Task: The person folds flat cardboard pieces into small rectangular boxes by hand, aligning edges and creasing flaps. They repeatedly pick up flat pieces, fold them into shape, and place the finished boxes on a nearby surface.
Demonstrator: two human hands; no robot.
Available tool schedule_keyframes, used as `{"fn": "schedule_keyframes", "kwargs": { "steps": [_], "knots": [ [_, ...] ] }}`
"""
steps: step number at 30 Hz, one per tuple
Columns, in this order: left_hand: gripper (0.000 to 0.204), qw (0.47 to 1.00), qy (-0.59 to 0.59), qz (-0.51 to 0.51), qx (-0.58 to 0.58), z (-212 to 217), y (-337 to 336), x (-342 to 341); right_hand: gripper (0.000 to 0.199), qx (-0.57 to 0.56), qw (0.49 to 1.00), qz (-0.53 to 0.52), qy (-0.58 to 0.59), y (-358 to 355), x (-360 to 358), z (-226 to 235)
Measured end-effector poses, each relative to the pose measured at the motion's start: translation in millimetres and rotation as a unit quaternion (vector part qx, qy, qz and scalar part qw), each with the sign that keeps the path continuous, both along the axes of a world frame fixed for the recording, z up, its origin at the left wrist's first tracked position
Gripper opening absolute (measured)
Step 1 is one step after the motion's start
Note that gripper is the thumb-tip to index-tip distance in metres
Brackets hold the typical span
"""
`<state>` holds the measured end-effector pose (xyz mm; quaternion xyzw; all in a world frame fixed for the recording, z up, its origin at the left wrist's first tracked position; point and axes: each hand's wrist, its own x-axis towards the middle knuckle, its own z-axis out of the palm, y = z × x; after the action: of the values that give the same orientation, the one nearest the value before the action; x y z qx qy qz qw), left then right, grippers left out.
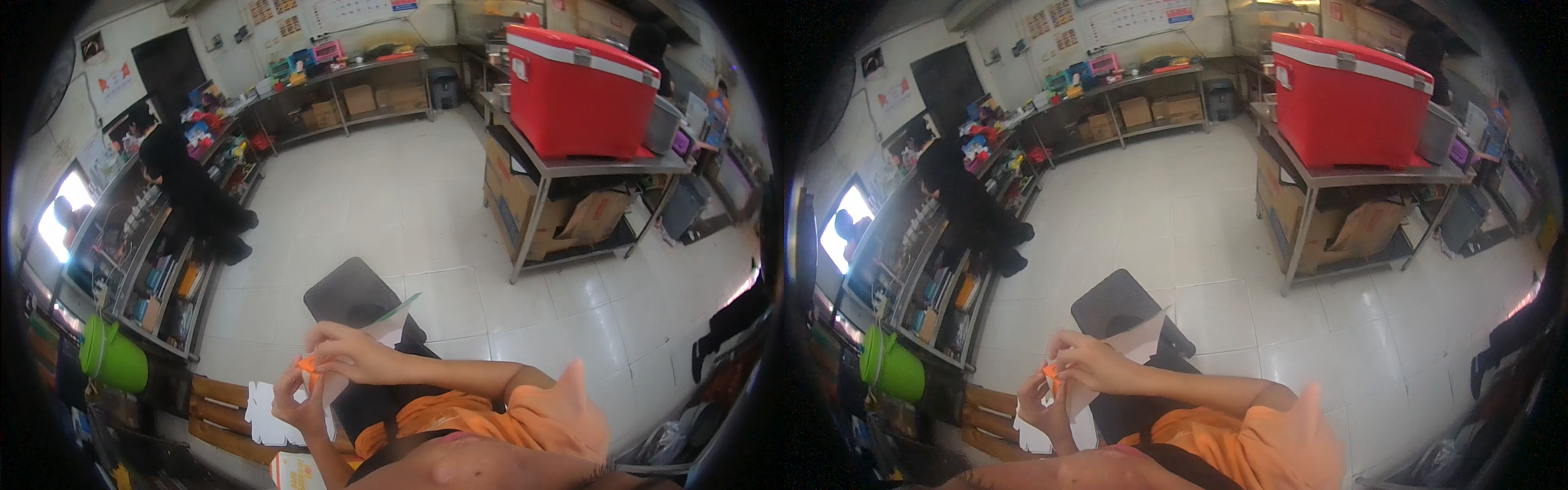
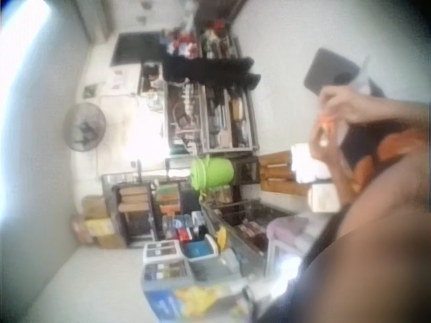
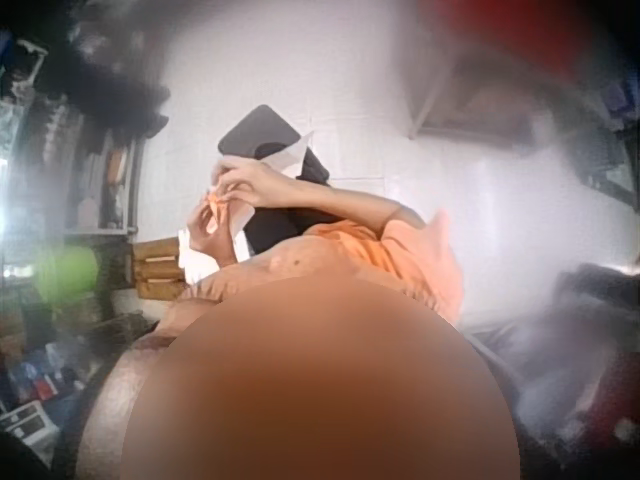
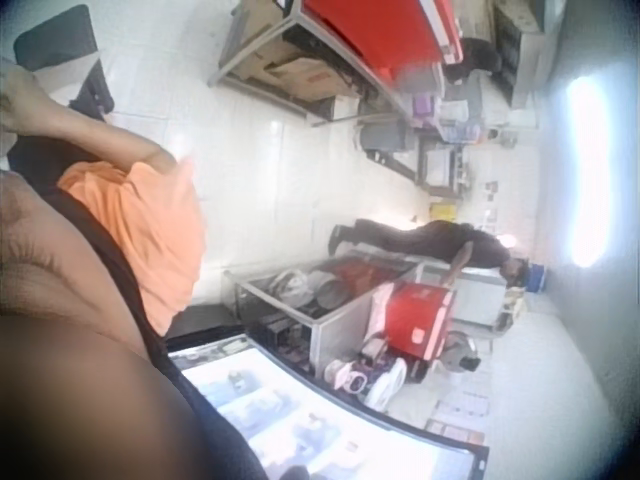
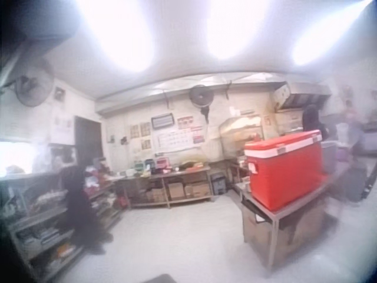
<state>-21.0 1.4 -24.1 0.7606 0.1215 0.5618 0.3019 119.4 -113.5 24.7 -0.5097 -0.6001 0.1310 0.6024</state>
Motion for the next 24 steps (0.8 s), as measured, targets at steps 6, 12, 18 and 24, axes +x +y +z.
{"fn": "schedule_keyframes", "kwargs": {
  "steps": [6, 12, 18, 24],
  "knots": [
    [0.032, 0.958, 0.049, -0.099, -0.263, 15, 10, -6, 0.018, 0.077, 0.984, -0.023, -0.161, 10, 1, -23],
    [0.025, 0.924, -0.005, -0.182, -0.337, 10, 0, 3, 0.033, 0.027, 0.982, -0.104, -0.155, 14, 10, -21],
    [0.026, 0.999, 0.002, -0.004, 0.051, 17, 3, 10, 0.039, -0.059, 0.982, -0.042, -0.176, 22, 17, -19],
    [0.034, 0.968, -0.145, 0.2, -0.046, 48, 5, 32, 0.044, 0.046, 0.978, -0.127, -0.162, 15, 37, 6]
  ]
}}
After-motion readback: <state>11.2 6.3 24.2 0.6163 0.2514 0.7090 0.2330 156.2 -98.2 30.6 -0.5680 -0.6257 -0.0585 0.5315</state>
